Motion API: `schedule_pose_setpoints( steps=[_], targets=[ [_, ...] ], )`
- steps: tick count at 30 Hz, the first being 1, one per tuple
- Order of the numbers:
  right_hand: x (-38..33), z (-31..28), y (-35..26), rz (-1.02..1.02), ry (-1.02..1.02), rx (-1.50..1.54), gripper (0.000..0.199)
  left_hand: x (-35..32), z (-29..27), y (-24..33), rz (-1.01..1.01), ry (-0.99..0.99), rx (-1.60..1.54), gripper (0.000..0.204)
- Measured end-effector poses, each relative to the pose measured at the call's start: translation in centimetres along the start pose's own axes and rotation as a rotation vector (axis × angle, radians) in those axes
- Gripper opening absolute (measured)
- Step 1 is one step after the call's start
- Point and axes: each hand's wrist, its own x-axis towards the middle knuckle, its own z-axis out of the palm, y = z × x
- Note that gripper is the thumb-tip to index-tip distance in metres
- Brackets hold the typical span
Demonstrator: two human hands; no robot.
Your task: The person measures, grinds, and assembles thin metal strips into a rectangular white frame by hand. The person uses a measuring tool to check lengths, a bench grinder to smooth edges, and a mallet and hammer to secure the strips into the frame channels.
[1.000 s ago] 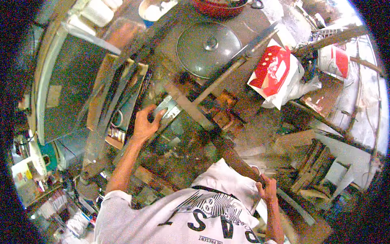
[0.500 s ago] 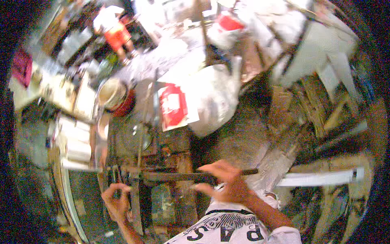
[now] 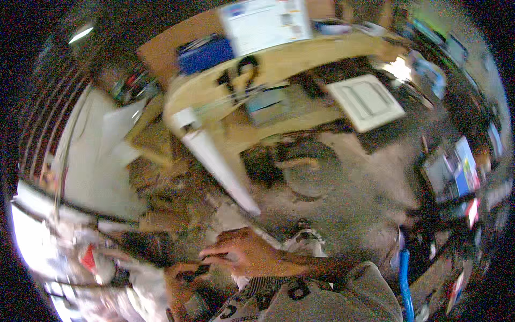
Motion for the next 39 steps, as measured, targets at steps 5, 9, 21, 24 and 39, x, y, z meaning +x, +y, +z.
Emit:
schedule_pose_setpoints(
  steps=[5, 9, 21, 24, 39],
  targets=[
    [-7.9, -17.8, 1.2, 0.116, 0.641, -0.411, 0.025, 19.8, 16.4, 7.9, 0.479, -0.486, 0.001, 0.019],
    [-15.6, -25.8, -3.2, 0.332, 1.051, -0.81, 0.028, 28.0, 31.5, 17.4, 0.801, -0.833, -0.099, 0.016],
    [-31.7, -32.8, -8.5, 0.716, 2.142, -0.582, 0.009, 21.9, 70.0, 37.5, 0.77, -2.012, -0.421, 0.018],
    [-35.8, -35.0, -10.7, 0.759, 2.139, -0.676, 0.033, 20.9, 81.3, 42.5, 0.795, -2.004, -0.588, 0.045],
    [-45.0, -40.2, -12.3, 0.892, 2.883, -0.268, 0.033, -9.7, 109.7, 42.0, 0.262, -2.453, -0.265, 0.085]
  ],
)
